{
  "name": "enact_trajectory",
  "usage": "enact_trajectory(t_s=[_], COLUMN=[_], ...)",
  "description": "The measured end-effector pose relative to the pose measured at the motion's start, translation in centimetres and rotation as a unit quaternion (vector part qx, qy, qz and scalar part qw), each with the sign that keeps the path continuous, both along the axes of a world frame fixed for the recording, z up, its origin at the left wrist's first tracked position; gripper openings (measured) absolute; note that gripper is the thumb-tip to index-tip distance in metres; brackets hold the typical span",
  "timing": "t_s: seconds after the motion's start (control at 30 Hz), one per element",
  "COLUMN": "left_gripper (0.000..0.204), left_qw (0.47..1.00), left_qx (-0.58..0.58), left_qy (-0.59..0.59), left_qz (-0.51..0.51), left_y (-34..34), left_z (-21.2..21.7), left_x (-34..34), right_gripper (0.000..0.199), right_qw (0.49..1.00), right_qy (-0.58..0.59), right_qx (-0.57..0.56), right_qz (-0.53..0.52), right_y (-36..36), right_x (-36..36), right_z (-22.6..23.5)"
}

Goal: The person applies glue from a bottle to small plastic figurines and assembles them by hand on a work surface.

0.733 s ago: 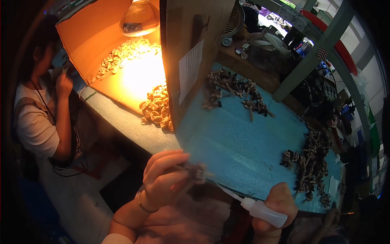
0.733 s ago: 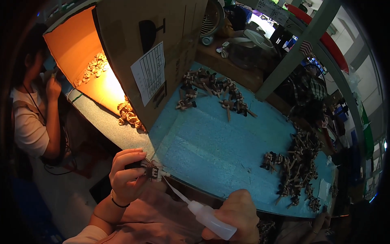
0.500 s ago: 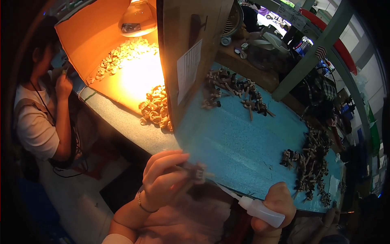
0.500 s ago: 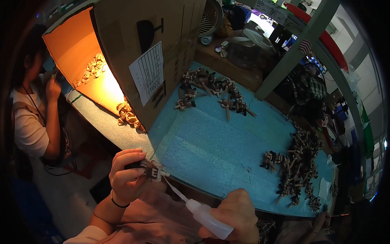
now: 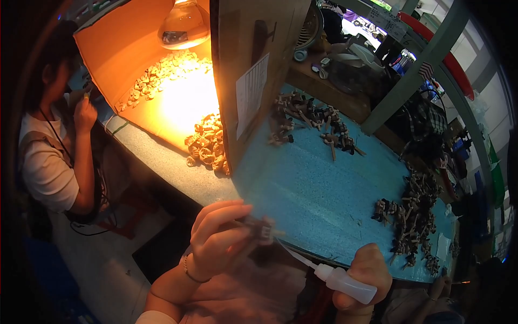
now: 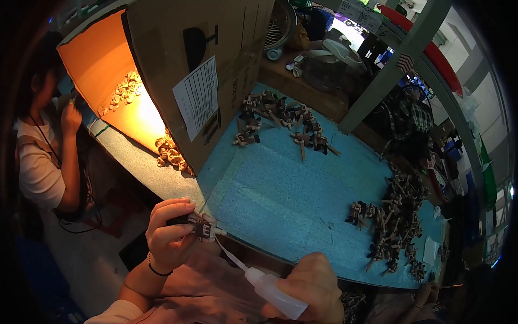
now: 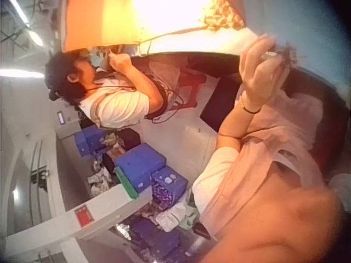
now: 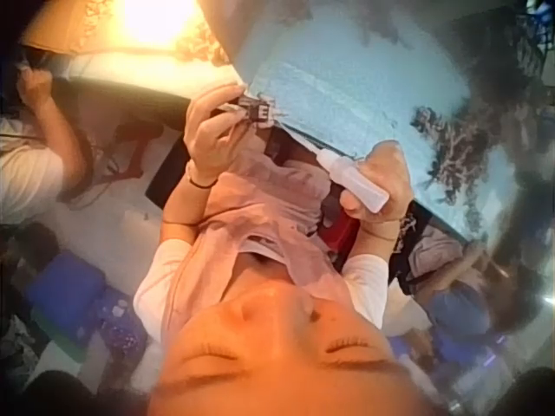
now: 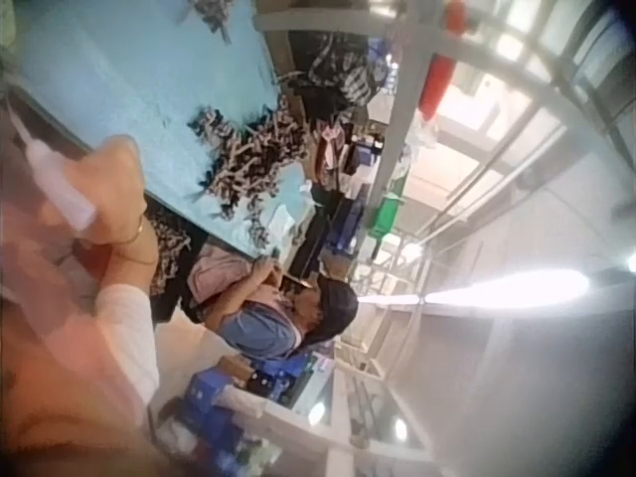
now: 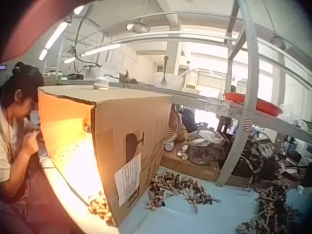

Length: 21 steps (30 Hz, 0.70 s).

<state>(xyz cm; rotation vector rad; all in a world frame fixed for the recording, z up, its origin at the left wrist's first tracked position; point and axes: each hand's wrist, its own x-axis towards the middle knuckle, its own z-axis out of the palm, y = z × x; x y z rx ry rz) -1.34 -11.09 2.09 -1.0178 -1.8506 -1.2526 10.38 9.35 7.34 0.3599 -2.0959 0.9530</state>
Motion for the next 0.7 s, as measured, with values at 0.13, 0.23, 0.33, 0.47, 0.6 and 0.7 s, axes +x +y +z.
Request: enact_trajectory(t_s=[0.13, 0.23, 0.33, 0.47, 0.6, 0.7], left_gripper=[0.043, 0.042, 0.040, 0.039, 0.040, 0.039], left_qw=[1.000, 1.000, 1.000, 1.000, 0.998, 0.994], left_qx=[0.004, 0.003, 0.010, 0.010, 0.039, 0.056], left_qy=[-0.004, -0.001, -0.007, -0.012, -0.042, -0.080], left_qz=[-0.001, 0.001, -0.007, -0.012, -0.027, -0.053], left_y=[0.05, -0.04, -0.03, -0.24, 0.06, -0.01], left_z=[0.09, 0.02, 0.11, 0.02, -0.53, -0.57], left_x=[0.05, 0.04, 0.06, 0.02, -0.01, 0.02], right_gripper=[0.052, 0.052, 0.051, 0.051, 0.052, 0.052], right_qw=[1.000, 1.000, 1.000, 1.000, 0.998, 0.998], right_qy=[0.007, 0.011, 0.009, 0.004, 0.046, 0.046], right_qx=[-0.004, -0.019, -0.003, -0.009, -0.038, -0.041], right_qz=[0.001, -0.004, 0.005, 0.005, -0.003, 0.001], right_y=[-0.21, -0.33, -0.27, -0.16, -0.18, -0.59], right_x=[-0.07, -0.04, 0.02, 0.26, 0.32, -0.14], right_z=[0.08, 0.02, 0.36, 0.17, -0.05, -0.08])
